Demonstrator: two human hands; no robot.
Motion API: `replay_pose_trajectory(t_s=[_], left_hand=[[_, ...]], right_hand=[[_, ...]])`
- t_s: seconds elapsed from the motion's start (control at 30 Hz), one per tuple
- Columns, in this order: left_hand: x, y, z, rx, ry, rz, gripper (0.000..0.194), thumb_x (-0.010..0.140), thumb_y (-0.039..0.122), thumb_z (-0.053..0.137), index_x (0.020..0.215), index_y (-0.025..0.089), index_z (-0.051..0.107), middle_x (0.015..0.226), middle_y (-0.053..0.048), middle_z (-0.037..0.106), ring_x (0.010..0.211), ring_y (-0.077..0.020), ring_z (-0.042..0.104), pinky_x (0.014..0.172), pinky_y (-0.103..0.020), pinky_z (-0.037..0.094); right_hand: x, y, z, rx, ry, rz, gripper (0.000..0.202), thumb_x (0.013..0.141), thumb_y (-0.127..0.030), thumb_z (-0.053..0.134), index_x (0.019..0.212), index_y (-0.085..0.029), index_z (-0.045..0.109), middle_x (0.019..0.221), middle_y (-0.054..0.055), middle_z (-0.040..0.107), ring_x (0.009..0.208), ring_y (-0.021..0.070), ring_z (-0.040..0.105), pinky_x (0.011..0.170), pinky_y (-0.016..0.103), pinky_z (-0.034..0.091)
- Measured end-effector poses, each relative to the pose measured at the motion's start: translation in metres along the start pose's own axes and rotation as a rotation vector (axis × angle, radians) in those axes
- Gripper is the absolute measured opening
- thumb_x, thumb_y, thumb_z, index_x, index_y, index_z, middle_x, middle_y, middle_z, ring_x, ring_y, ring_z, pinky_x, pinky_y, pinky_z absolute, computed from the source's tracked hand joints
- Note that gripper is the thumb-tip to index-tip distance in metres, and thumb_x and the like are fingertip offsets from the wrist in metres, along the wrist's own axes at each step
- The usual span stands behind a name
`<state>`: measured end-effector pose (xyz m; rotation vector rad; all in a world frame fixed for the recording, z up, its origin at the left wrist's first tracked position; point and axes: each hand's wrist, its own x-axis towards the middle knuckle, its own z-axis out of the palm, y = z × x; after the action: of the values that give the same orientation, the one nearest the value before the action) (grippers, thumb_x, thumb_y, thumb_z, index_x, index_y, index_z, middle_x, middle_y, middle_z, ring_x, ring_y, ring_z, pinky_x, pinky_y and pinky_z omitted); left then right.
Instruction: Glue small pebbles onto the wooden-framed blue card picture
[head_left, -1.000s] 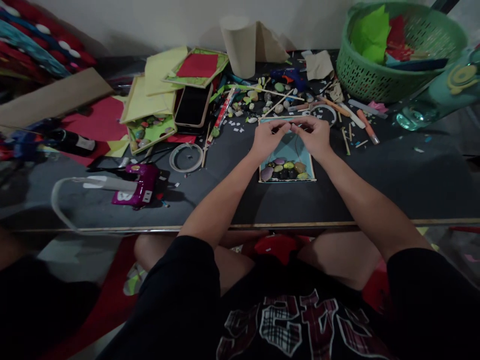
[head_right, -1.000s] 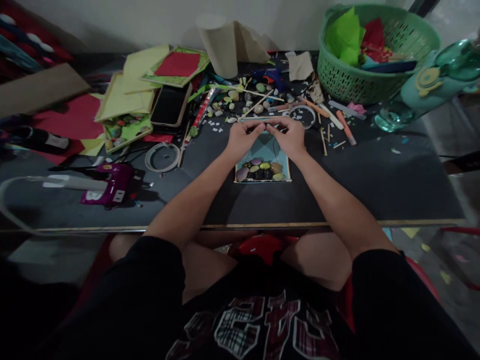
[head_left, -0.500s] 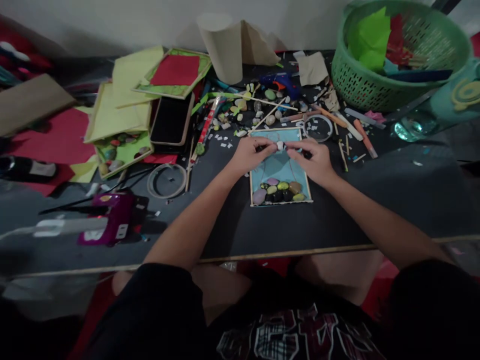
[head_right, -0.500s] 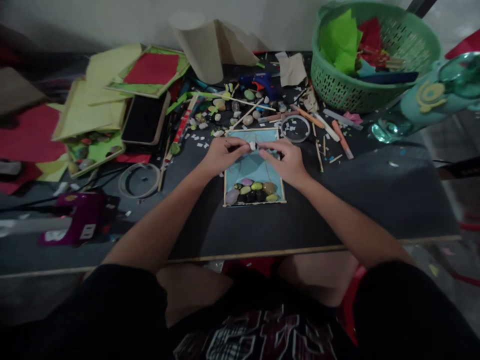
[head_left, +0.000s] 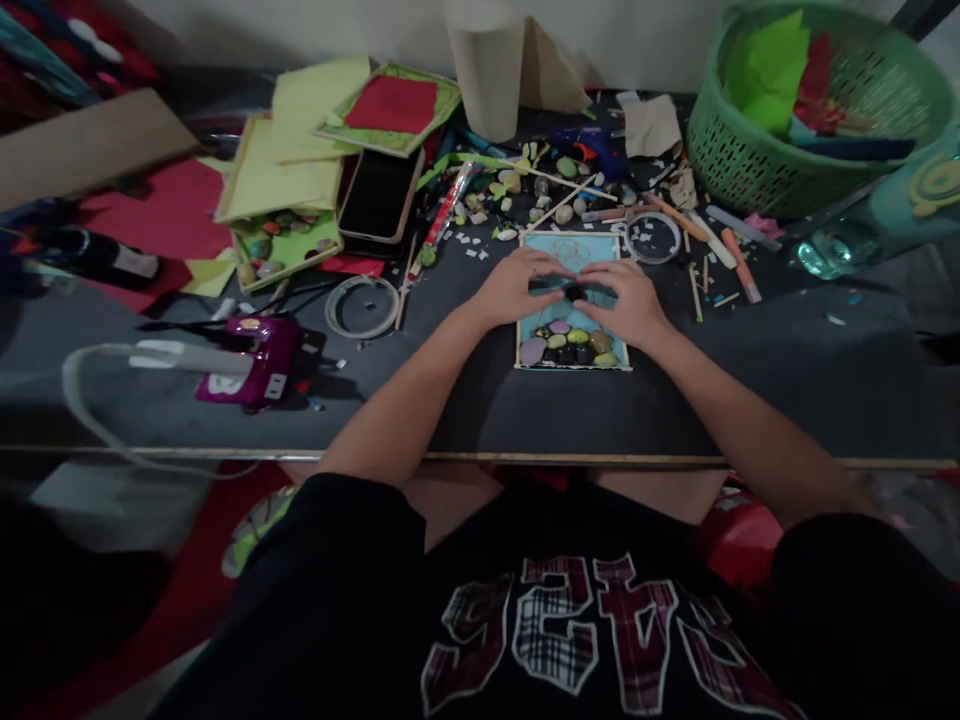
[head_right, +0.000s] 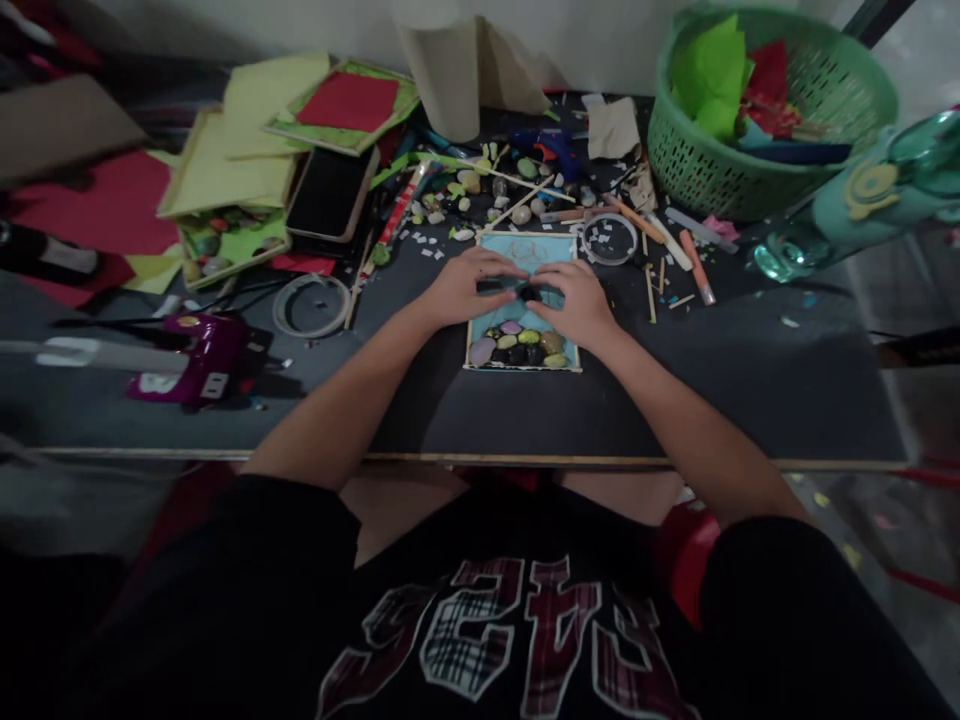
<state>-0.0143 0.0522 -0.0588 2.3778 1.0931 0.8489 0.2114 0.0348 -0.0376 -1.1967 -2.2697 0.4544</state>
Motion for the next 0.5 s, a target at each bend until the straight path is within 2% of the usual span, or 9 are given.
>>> replay_pose_trajectory(t_s=[0.07, 0.13, 0.27, 0.4, 0.5], left_hand=[[-0.002, 0.000, 0.001, 0.061, -0.032, 0.035, 0.030, 0.085, 0.036, 0.066, 0.110, 0.023, 0.074, 0.116, -0.005, 0.073, 0.111, -0.0237, 0.064, 0.103, -0.041, 0.045], [-0.003, 0.002, 0.002, 0.100, -0.028, 0.007, 0.026, 0.087, 0.036, 0.065, 0.108, 0.023, 0.075, 0.114, -0.005, 0.073, 0.111, -0.0240, 0.064, 0.102, -0.042, 0.046], [-0.012, 0.012, 0.002, 0.160, -0.042, -0.036, 0.030, 0.092, 0.032, 0.059, 0.117, 0.020, 0.070, 0.114, -0.007, 0.072, 0.111, -0.0239, 0.063, 0.102, -0.041, 0.047], [-0.027, 0.023, 0.000, 0.259, -0.044, -0.056, 0.036, 0.095, 0.038, 0.055, 0.125, 0.020, 0.065, 0.125, -0.010, 0.064, 0.115, -0.0262, 0.059, 0.102, -0.042, 0.047], [-0.033, 0.030, -0.001, 0.233, -0.054, -0.076, 0.034, 0.096, 0.033, 0.052, 0.124, 0.019, 0.065, 0.121, -0.010, 0.064, 0.113, -0.0247, 0.060, 0.101, -0.039, 0.049]], right_hand=[[0.001, 0.002, 0.002, -0.020, -0.010, -0.035, 0.019, 0.081, -0.031, 0.076, 0.097, -0.021, 0.077, 0.113, 0.009, 0.073, 0.110, 0.0305, 0.063, 0.102, 0.051, 0.046], [0.003, 0.002, 0.005, -0.028, 0.001, -0.066, 0.018, 0.085, -0.036, 0.072, 0.095, -0.022, 0.076, 0.112, 0.009, 0.072, 0.109, 0.0304, 0.062, 0.101, 0.051, 0.046], [0.004, 0.001, 0.011, -0.008, 0.008, -0.071, 0.030, 0.093, -0.046, 0.060, 0.090, -0.019, 0.075, 0.107, 0.011, 0.072, 0.107, 0.0309, 0.062, 0.098, 0.050, 0.046], [0.000, -0.003, 0.016, 0.009, 0.033, -0.077, 0.038, 0.091, -0.056, 0.060, 0.088, -0.020, 0.072, 0.104, 0.010, 0.073, 0.104, 0.0304, 0.063, 0.096, 0.050, 0.047], [-0.005, -0.008, 0.014, 0.009, 0.063, -0.081, 0.037, 0.089, -0.056, 0.062, 0.082, -0.020, 0.070, 0.098, 0.009, 0.074, 0.097, 0.0279, 0.065, 0.090, 0.047, 0.050]])
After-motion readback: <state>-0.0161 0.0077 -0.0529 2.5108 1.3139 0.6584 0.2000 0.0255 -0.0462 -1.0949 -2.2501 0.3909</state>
